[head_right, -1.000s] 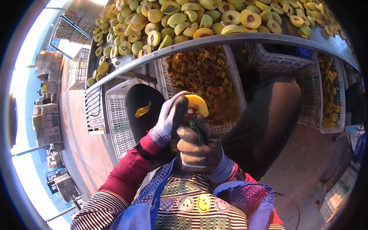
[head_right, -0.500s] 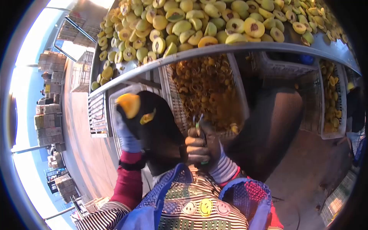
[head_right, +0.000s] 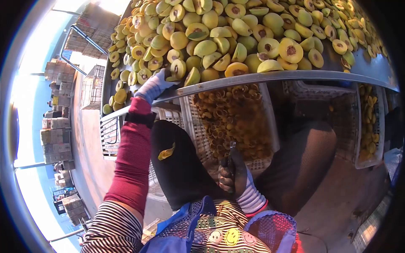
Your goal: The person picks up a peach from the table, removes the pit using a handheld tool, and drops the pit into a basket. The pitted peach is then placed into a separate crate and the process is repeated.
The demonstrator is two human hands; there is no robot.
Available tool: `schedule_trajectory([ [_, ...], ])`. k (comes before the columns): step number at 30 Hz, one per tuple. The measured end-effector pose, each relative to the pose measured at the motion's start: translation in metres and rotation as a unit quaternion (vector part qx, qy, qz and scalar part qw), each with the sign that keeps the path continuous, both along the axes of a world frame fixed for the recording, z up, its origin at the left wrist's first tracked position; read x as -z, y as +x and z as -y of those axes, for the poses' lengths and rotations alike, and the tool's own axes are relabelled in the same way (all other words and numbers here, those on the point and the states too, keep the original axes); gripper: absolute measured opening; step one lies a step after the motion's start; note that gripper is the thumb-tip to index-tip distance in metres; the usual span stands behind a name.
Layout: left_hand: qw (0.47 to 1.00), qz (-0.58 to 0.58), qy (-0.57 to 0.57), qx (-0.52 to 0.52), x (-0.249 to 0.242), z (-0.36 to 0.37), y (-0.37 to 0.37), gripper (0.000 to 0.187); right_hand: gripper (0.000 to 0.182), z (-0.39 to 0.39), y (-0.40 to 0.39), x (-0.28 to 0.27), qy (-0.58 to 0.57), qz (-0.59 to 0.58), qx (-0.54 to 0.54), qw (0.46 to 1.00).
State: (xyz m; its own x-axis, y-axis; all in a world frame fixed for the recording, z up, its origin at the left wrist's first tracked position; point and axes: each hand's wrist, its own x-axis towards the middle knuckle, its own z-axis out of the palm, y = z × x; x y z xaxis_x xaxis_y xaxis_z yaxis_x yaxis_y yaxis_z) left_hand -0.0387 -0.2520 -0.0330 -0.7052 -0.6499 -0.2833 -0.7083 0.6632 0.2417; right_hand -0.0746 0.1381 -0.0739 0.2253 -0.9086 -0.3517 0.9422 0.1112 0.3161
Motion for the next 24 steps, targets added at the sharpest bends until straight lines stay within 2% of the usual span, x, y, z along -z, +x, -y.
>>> schedule_trajectory([
  [2, 0.982, -0.08, 0.172, -0.017, -0.014, -0.002, -0.002, 0.052, 0.047, 0.006, -0.005, -0.016, 0.115, -0.13, -0.023, 0.985],
  [3, 0.977, -0.104, 0.174, -0.073, -0.027, -0.015, 0.001, 0.044, 0.047, 0.008, -0.007, -0.024, 0.119, -0.121, -0.022, 0.985],
  [4, 0.957, -0.184, 0.211, -0.071, -0.031, -0.023, 0.01, 0.041, 0.047, 0.01, -0.011, -0.033, 0.164, -0.174, -0.043, 0.97],
  [5, 0.924, -0.259, 0.269, -0.087, -0.044, -0.045, 0.015, 0.037, 0.047, 0.012, -0.012, -0.038, 0.208, -0.227, -0.065, 0.949],
  [6, 0.879, -0.333, 0.324, -0.103, -0.054, -0.073, 0.017, 0.033, 0.047, 0.014, -0.006, -0.031, 0.211, -0.225, -0.065, 0.949],
  [7, 0.863, -0.377, 0.316, -0.11, -0.052, -0.101, 0.024, 0.032, 0.036, 0.016, 0.003, -0.02, 0.194, -0.51, 0.049, 0.837],
  [8, 0.845, -0.42, 0.308, -0.118, -0.05, -0.128, 0.03, 0.03, 0.028, 0.016, 0.011, -0.015, 0.155, -0.741, 0.155, 0.635],
  [9, 0.861, -0.393, 0.299, -0.124, -0.056, -0.154, 0.03, 0.03, 0.028, 0.018, 0.007, -0.031, 0.158, -0.741, 0.149, 0.635],
  [10, 0.875, -0.366, 0.291, -0.13, -0.059, -0.177, 0.029, 0.029, 0.027, 0.022, -0.007, -0.062, 0.127, -0.629, 0.089, 0.762],
  [11, 0.857, -0.412, 0.282, -0.126, -0.048, -0.198, 0.03, 0.023, 0.028, 0.026, -0.014, -0.083, 0.094, -0.496, 0.03, 0.863],
  [12, 0.837, -0.459, 0.271, -0.121, -0.038, -0.214, 0.03, 0.019, 0.029, 0.028, -0.01, -0.089, 0.115, -0.579, 0.002, 0.807],
  [13, 0.845, -0.386, 0.337, -0.151, -0.054, -0.227, 0.024, 0.018, 0.03, 0.032, -0.008, -0.081, 0.083, -0.69, 0.065, 0.716],
  [14, 0.828, -0.452, 0.301, -0.138, -0.047, -0.239, 0.02, 0.02, 0.03, 0.034, -0.003, -0.067, 0.047, -0.783, 0.127, 0.607],
  [15, 0.805, -0.47, 0.318, -0.176, -0.047, -0.249, 0.018, 0.024, 0.03, 0.03, 0.004, -0.057, 0.048, -0.784, 0.126, 0.605],
  [16, 0.78, -0.486, 0.332, -0.213, -0.049, -0.257, 0.017, 0.027, 0.03, 0.024, 0.012, -0.049, 0.073, -0.818, 0.128, 0.557],
  [17, 0.779, -0.488, 0.331, -0.212, -0.051, -0.263, 0.015, 0.027, 0.029, 0.02, 0.016, -0.046, 0.098, -0.848, 0.129, 0.505],
  [18, 0.759, -0.5, 0.343, -0.238, -0.053, -0.268, 0.012, 0.03, 0.029, 0.017, 0.015, -0.048, 0.098, -0.849, 0.13, 0.503],
  [19, 0.738, -0.51, 0.355, -0.262, -0.055, -0.271, 0.011, 0.032, 0.03, 0.014, 0.014, -0.052, 0.068, -0.882, 0.114, 0.452],
  [20, 0.738, -0.511, 0.355, -0.261, -0.055, -0.273, 0.013, 0.032, 0.03, 0.011, 0.013, -0.053, 0.039, -0.91, 0.097, 0.4],
  [21, 0.735, -0.511, 0.364, -0.256, -0.054, -0.275, 0.016, 0.034, 0.03, 0.008, 0.016, -0.051, 0.04, -0.911, 0.098, 0.399],
  [23, 0.732, -0.512, 0.372, -0.251, -0.051, -0.277, 0.02, 0.035, 0.031, 0.005, 0.023, -0.044, 0.033, -0.95, 0.174, 0.256],
  [24, 0.738, -0.515, 0.367, -0.234, -0.049, -0.278, 0.023, 0.035, 0.031, 0.002, 0.026, -0.044, 0.033, -0.95, 0.174, 0.256],
])
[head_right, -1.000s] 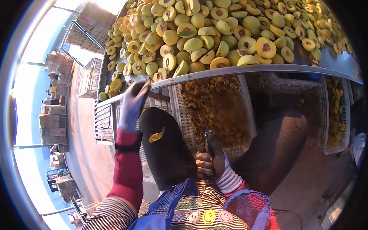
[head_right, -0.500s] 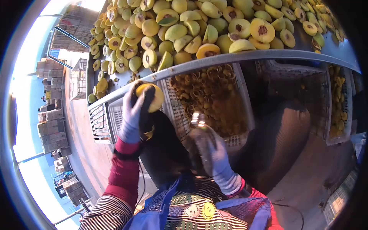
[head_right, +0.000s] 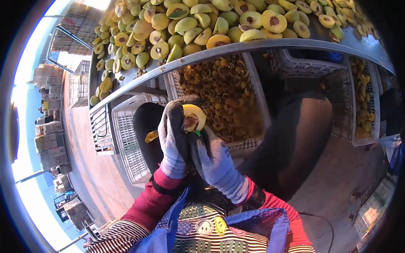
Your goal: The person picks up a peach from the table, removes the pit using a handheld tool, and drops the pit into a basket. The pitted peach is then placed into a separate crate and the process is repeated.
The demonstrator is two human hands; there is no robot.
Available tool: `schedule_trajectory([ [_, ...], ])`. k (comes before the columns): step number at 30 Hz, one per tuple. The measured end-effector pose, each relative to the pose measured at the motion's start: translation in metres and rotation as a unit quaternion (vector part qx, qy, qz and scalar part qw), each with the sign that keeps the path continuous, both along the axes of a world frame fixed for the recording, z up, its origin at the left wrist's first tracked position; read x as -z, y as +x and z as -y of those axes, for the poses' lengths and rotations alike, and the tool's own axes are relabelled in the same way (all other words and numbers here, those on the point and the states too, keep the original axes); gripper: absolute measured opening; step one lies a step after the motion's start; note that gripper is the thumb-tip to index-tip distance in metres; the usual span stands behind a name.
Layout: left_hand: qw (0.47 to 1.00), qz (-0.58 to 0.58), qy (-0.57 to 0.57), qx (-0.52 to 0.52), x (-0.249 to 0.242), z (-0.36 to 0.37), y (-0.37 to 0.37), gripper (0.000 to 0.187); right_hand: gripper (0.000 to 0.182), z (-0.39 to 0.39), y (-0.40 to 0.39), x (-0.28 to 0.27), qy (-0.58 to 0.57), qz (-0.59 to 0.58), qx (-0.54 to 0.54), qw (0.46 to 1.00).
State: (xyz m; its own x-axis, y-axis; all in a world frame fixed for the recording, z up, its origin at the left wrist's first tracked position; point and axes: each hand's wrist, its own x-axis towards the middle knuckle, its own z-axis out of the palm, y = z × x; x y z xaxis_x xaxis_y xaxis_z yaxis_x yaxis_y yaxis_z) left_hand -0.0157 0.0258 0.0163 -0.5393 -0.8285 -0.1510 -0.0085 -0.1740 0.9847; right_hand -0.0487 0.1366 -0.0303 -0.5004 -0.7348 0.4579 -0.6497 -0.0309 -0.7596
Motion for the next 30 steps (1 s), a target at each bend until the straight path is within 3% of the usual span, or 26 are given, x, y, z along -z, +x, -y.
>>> schedule_trajectory([
  [2, 1.0, -0.004, -0.016, 0.008, -0.001, -0.001, 0.003, 0.035, 0.032, -0.007, 0.005, 0.0, 0.008, 0.308, -0.036, 0.951],
  [3, 0.998, 0.027, -0.031, 0.049, -0.004, 0.002, 0.006, 0.034, 0.032, -0.01, 0.006, 0.006, 0.008, 0.308, -0.037, 0.951],
  [5, 0.993, 0.054, -0.035, 0.099, -0.007, 0.002, 0.008, 0.033, 0.033, -0.017, 0.007, 0.024, 0.063, -0.022, -0.04, 0.997],
  [6, 0.993, 0.054, -0.037, 0.098, -0.007, 0.005, 0.009, 0.033, 0.033, -0.016, 0.004, 0.014, 0.061, -0.022, -0.041, 0.997],
  [7, 0.988, 0.048, 0.052, 0.138, -0.006, 0.012, 0.01, 0.033, 0.031, -0.012, -0.003, -0.006, 0.076, 0.343, -0.072, 0.933],
  [8, 0.973, 0.042, 0.141, 0.177, -0.007, 0.02, 0.013, 0.034, 0.035, -0.008, -0.009, -0.022, 0.081, 0.661, -0.094, 0.74],
  [9, 0.924, 0.051, 0.31, 0.218, -0.027, 0.029, 0.016, 0.036, 0.035, -0.005, -0.011, -0.029, 0.08, 0.661, -0.094, 0.74],
  [10, 0.948, 0.037, 0.213, 0.232, -0.009, 0.036, 0.023, 0.04, 0.038, -0.002, -0.012, -0.036, 0.071, 0.7, -0.11, 0.702],
  [11, 0.965, 0.027, -0.031, 0.259, -0.007, 0.034, 0.023, 0.041, 0.043, 0.0, -0.012, -0.039, 0.061, 0.735, -0.127, 0.663],
  [12, 0.923, 0.016, -0.274, 0.271, -0.005, 0.03, 0.021, 0.043, 0.043, -0.003, -0.013, -0.037, 0.061, 0.735, -0.129, 0.663],
  [14, 0.974, 0.1, 0.049, 0.198, 0.009, 0.028, 0.021, 0.041, 0.047, -0.01, -0.016, -0.028, 0.019, 0.865, -0.245, 0.437],
  [15, 0.962, 0.068, -0.093, 0.248, 0.014, 0.03, 0.024, 0.042, 0.047, -0.009, -0.015, -0.024, 0.019, 0.865, -0.245, 0.437],
  [17, 0.957, 0.044, -0.081, 0.275, 0.02, 0.031, 0.022, 0.043, 0.047, -0.009, -0.011, -0.02, -0.092, 0.915, -0.375, 0.115],
  [18, 0.951, 0.022, -0.071, 0.301, 0.019, 0.031, 0.021, 0.043, 0.047, -0.009, -0.009, -0.021, -0.091, 0.915, -0.374, 0.116],
  [20, 0.914, 0.061, -0.296, 0.269, 0.01, 0.011, 0.022, 0.04, 0.046, -0.009, -0.007, -0.023, -0.142, 0.903, -0.403, 0.054],
  [21, 0.972, -0.051, 0.045, 0.226, 0.023, 0.007, 0.021, 0.039, 0.046, -0.008, -0.007, -0.022, -0.141, 0.902, -0.404, 0.054],
  [22, 0.898, -0.155, 0.381, 0.154, 0.024, 0.003, 0.014, 0.041, 0.045, -0.007, -0.008, -0.02, -0.173, 0.885, -0.426, 0.066],
  [24, 0.93, -0.147, 0.331, 0.062, 0.023, -0.013, 0.012, 0.049, 0.045, -0.006, -0.014, -0.017, -0.212, 0.869, -0.433, 0.112],
  [25, 0.931, -0.146, 0.33, 0.06, 0.03, 0.002, 0.026, 0.049, 0.045, -0.007, -0.016, -0.015, -0.195, 0.896, -0.385, 0.106],
  [27, 0.87, -0.221, 0.368, 0.242, 0.045, 0.043, 0.063, 0.06, 0.046, -0.006, -0.017, -0.004, -0.177, 0.919, -0.337, 0.097],
  [28, 0.995, -0.032, 0.076, 0.049, 0.024, 0.027, 0.058, 0.068, 0.046, -0.005, -0.015, 0.004, -0.16, 0.926, -0.333, 0.082],
  [29, 0.959, 0.119, -0.259, 0.008, -0.002, 0.031, 0.061, 0.067, 0.046, -0.004, -0.015, 0.009, -0.144, 0.93, -0.33, 0.068],
  [30, 0.74, 0.274, -0.613, -0.044, 0.006, 0.058, 0.089, 0.058, 0.046, -0.004, -0.016, 0.008, -0.145, 0.929, -0.333, 0.068],
])
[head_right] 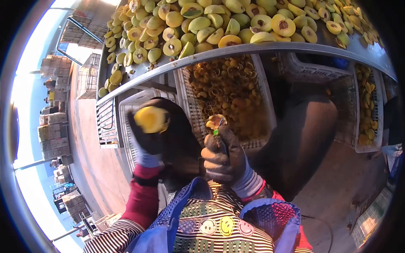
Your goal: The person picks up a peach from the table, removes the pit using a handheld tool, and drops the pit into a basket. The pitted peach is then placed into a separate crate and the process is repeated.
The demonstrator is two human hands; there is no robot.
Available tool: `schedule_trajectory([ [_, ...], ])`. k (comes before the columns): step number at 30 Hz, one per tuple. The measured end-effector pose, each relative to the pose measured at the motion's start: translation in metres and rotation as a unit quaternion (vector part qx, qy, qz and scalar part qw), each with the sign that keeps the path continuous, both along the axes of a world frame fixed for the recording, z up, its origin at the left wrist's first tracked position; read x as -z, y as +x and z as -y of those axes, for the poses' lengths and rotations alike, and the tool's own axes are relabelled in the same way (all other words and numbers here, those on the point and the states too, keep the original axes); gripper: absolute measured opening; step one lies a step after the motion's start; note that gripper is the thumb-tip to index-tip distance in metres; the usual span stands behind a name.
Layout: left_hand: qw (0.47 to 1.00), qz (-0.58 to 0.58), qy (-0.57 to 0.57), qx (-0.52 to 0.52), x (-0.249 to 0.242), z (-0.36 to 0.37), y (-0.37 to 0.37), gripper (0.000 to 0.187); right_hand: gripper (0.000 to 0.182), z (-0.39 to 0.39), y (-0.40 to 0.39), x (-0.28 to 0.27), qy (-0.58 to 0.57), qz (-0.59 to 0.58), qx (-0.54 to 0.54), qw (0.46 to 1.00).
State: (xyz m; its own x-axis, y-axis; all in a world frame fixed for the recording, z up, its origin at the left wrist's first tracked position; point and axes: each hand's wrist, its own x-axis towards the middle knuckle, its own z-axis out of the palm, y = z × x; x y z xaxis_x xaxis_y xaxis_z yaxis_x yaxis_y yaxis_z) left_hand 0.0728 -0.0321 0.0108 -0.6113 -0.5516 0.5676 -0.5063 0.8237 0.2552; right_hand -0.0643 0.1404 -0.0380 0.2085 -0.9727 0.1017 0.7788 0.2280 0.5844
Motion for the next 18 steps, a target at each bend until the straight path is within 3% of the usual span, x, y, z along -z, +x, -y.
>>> schedule_trajectory([
  [1, 0.91, -0.229, 0.34, -0.059, 0.044, 0.047, 0.055, 0.052, 0.046, 0.0, -0.001, -0.003, 0.004, -0.038, -0.006, 0.999],
  [2, 0.78, -0.331, 0.526, -0.07, -0.005, 0.058, 0.048, 0.052, 0.046, -0.001, -0.002, -0.004, 0.007, -0.077, -0.011, 0.997],
  [3, 0.929, -0.083, 0.315, -0.176, 0.012, 0.103, 0.084, 0.053, 0.047, -0.001, -0.003, -0.005, 0.025, -0.088, -0.017, 0.996],
  [4, 0.882, 0.238, 0.19, -0.361, 0.002, 0.118, 0.081, 0.047, 0.047, -0.001, -0.004, -0.003, 0.02, -0.091, -0.014, 0.996],
  [6, 0.939, 0.209, 0.064, -0.266, -0.003, 0.124, 0.051, 0.04, 0.047, 0.003, -0.006, 0.002, 0.071, -0.135, -0.043, 0.987],
  [8, 0.978, 0.081, 0.128, -0.142, -0.032, 0.103, -0.036, 0.029, 0.048, 0.01, -0.01, -0.001, 0.096, -0.162, -0.059, 0.98],
  [9, 0.979, 0.111, 0.138, -0.105, -0.031, 0.115, -0.063, 0.036, 0.048, 0.013, -0.012, -0.002, 0.129, -0.216, -0.073, 0.965],
  [11, 0.964, 0.205, 0.113, -0.127, -0.01, 0.151, -0.112, 0.054, 0.049, 0.014, -0.015, -0.006, 0.202, -0.311, -0.092, 0.924],
  [12, 0.931, 0.276, 0.196, -0.135, -0.009, 0.163, -0.136, 0.062, 0.049, 0.015, -0.017, -0.005, 0.205, -0.309, -0.092, 0.924],
  [14, 0.902, 0.341, 0.232, -0.128, 0.019, 0.191, -0.152, 0.067, 0.048, 0.017, -0.022, -0.004, 0.244, -0.299, -0.103, 0.917],
  [15, 0.888, 0.242, 0.386, -0.054, 0.014, 0.191, -0.152, 0.061, 0.048, 0.018, -0.024, -0.003, 0.249, -0.293, -0.1, 0.917],
  [16, 0.839, 0.135, 0.527, 0.019, 0.009, 0.19, -0.151, 0.057, 0.049, 0.019, -0.025, -0.003, 0.245, -0.311, -0.089, 0.914],
  [17, 0.83, 0.064, 0.551, 0.055, 0.002, 0.181, -0.144, 0.05, 0.05, 0.02, -0.025, -0.004, 0.24, -0.327, -0.079, 0.911],
  [18, 0.91, 0.064, 0.406, 0.05, 0.007, 0.168, -0.138, 0.044, 0.05, 0.022, -0.024, -0.01, 0.244, -0.322, -0.077, 0.911],
])
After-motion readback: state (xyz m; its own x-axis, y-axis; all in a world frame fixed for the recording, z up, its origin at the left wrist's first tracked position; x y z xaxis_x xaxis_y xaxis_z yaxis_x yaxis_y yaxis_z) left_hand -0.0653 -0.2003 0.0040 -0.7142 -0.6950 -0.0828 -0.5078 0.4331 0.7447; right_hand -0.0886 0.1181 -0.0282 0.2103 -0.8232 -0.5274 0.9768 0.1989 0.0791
